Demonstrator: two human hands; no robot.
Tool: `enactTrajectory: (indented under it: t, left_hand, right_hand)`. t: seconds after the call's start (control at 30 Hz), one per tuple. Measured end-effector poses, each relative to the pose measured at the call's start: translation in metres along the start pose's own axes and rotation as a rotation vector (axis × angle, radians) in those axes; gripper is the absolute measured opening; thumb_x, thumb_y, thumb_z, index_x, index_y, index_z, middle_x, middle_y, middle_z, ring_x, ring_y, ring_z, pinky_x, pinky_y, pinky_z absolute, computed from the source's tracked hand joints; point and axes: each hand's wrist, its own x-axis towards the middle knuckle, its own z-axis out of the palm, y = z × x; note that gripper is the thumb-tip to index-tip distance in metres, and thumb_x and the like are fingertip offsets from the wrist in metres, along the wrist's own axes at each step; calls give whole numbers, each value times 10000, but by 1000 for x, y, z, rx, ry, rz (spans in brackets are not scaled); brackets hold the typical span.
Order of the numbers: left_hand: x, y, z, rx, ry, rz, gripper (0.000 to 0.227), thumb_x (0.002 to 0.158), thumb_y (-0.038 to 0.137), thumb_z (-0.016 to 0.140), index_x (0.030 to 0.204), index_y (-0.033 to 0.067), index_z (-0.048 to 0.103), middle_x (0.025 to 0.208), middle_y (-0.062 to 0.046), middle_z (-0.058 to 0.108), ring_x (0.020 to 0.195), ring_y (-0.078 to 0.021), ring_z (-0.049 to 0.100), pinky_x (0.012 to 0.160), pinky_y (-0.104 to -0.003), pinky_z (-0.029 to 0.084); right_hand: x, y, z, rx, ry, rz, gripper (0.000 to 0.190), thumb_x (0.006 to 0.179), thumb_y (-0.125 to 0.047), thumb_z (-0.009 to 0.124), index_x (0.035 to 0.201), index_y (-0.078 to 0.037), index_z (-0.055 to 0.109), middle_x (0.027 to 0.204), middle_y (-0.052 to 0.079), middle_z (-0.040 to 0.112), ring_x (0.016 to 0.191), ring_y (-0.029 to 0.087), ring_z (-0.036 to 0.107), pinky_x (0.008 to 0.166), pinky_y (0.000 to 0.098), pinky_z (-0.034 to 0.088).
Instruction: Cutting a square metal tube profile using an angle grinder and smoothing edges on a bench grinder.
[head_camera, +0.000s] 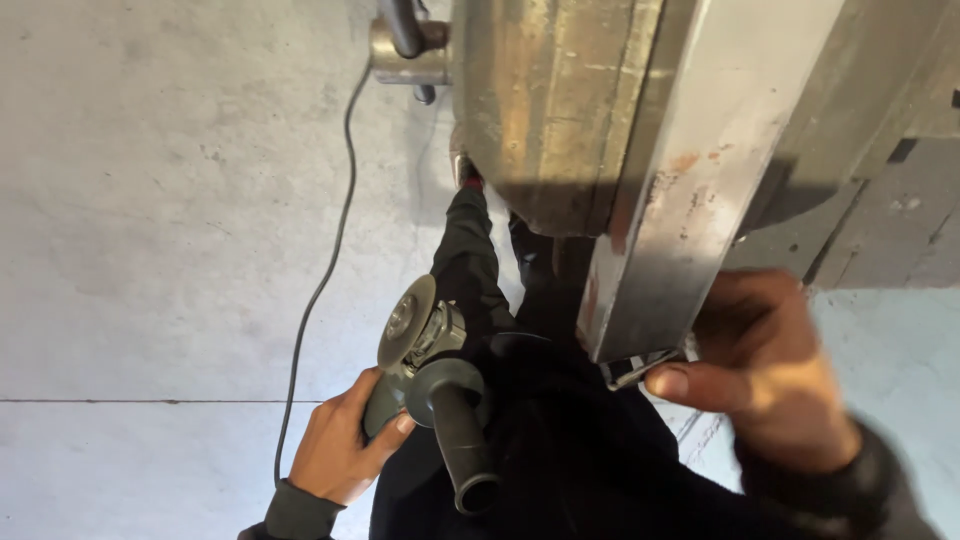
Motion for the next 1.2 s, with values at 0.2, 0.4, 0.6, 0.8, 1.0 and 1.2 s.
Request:
enactTrajectory:
  t: [0.2,0.4,0.6,0.8,1.0,1.2]
  left_hand:
    - [3,-2,0,24,-13,19,627,822,569,585,1266,127,608,688,-76,750,507,-220,668,519,-351,463]
    - [3,9,-9,21,-4,30,610,812,550,596,1280,159,616,745,-87,783,565,-237,713,560,-367,492]
    - [-3,14,-20,-7,16,57,641,810,590,552,1292,172,616,755,-108,798,588,-255,737,589,-374,505]
    - [-7,23,-33,12,40,54,603,794,555,607,1257,169,644,760,-113,796,587,-245,724,593,-374,500]
    - [-14,18,-43,8,47,88,698,773,699,510,1216,183,664,725,-90,786,581,-239,722,616,-375,500]
    - [-19,22,-58,27,66,103,548,778,515,626,1204,173,673,751,-114,785,582,-248,692,622,-375,486]
  right_hand:
    - [-12,21,48,171,256,-47,608,740,-168,768,1213,181,614,1055,305,749,955,409,765,927,490,616]
    - [12,-13,-16,-373,-37,-76,396,601,97,769,992,149,731,894,182,802,699,197,712,691,267,563]
    - [-2,44,62,484,336,-115,538,790,-97,650,1235,204,607,1029,287,742,881,348,745,869,386,588]
    - [9,8,0,-336,55,-242,291,669,113,688,951,55,730,859,67,757,702,132,638,725,232,521]
    - [0,44,83,324,322,-334,334,931,-121,597,1125,140,675,1028,223,757,855,247,741,874,319,583]
    - [19,34,-6,-425,129,-418,292,749,-233,694,896,19,703,735,-1,606,638,80,422,587,225,332]
